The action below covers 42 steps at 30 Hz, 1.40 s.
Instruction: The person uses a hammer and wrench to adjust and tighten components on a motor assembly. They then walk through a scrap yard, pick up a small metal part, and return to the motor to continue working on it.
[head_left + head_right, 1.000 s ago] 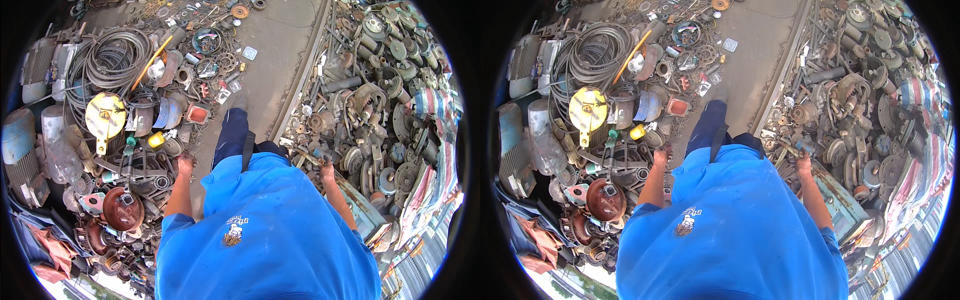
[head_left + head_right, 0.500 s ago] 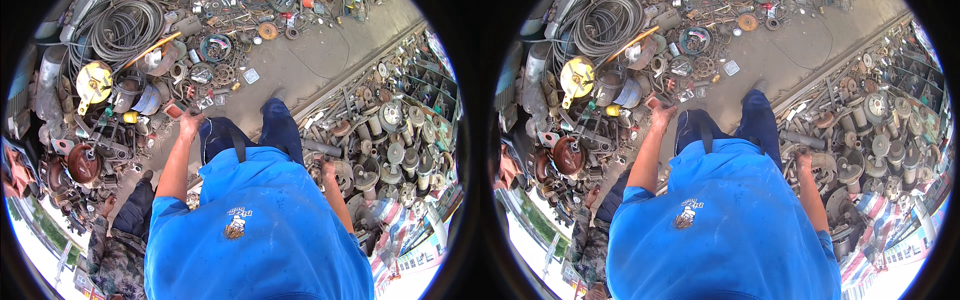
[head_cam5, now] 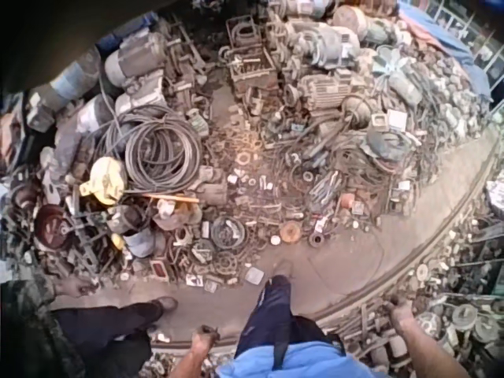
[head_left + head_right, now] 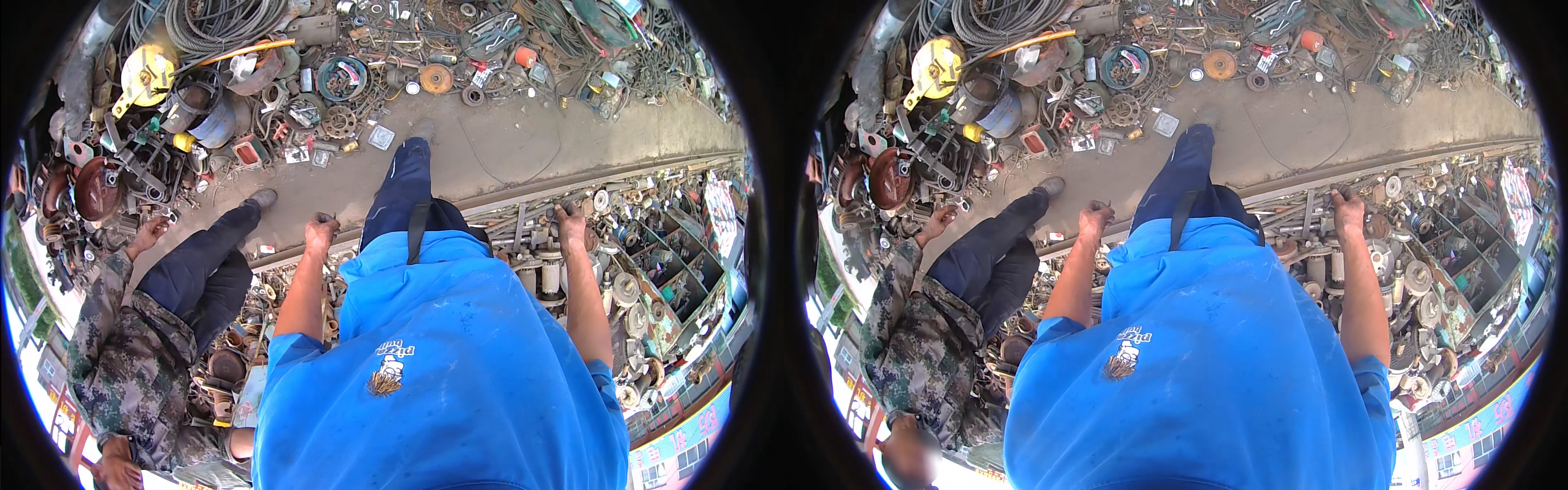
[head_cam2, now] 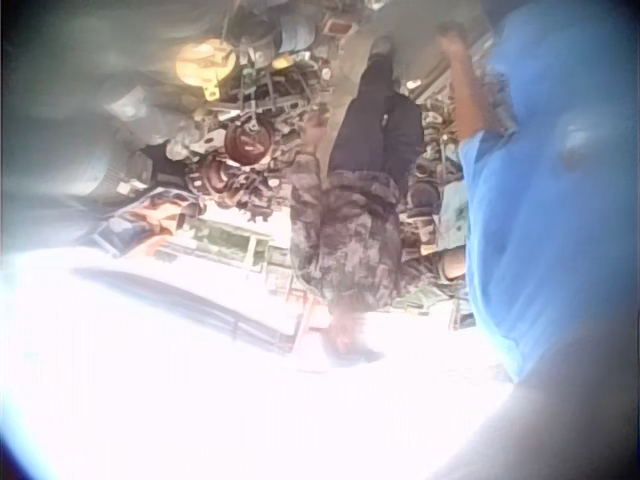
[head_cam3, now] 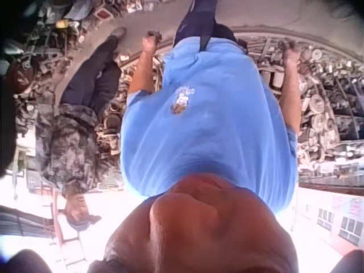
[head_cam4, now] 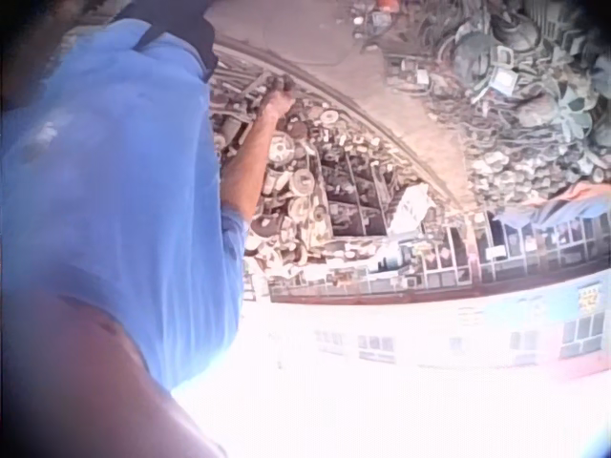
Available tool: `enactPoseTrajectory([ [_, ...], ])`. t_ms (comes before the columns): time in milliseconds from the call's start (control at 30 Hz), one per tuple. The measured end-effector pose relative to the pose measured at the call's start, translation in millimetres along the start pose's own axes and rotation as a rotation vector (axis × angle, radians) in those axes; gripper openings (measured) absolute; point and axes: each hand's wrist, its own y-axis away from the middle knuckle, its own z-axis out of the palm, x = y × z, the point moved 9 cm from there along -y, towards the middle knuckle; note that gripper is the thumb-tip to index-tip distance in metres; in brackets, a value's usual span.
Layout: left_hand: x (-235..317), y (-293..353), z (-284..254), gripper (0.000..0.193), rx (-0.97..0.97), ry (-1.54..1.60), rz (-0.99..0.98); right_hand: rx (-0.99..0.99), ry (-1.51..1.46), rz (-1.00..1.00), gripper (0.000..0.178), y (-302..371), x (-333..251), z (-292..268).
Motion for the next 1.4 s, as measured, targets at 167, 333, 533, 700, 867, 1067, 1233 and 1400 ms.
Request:
enactPoseTrajectory([
  [167, 54.9, -29.1, 75.1, 0.016, -0.054, -0.023, 0.052, -0.012, -0.051, 0.04, 0.034, -10.2, 21.5, -8.1],
  [333, 202.8, -5.5, 149.1, 0.019, -0.089, -0.016, 0.228, -0.031, 0.204, 0.121, 0.037, -38.5, 46.7, -48.8],
  [533, 221.9, 10.0, 221.1, 0.015, -0.105, 0.123, 0.227, 0.037, 0.398, 0.058, 0.026, -122.3, 76.2, -112.5],
  [700, 177.7, 20.4, 271.5, 0.011, -0.052, -0.013, 0.128, -0.087, 0.077, 0.039, 0.035, -162.5, 65.6, -172.7],
  [867, 179.7, 72.7, 351.4, 0.011, 0.0, -0.042, 0.051, -0.178, -0.144, 0.233, 0.03, -208.0, 148.3, -230.2],
  [1067, 252.2, 130.6, 453.5, 0.01, -0.044, -0.107, 0.183, 0.045, -0.238, 0.244, 0.032, -244.1, 261.9, -347.2],
  [1233, 316.8, 128.8, 513.4, 0.011, -0.126, -0.211, 0.225, 0.175, -0.211, 0.236, 0.038, -273.9, 313.5, -379.5],
  [1400, 399.7, 122.9, 595.5, 0.014, -0.176, -0.423, 0.293, 0.14, -0.214, 0.432, 0.034, -248.3, 318.2, -373.6],
])
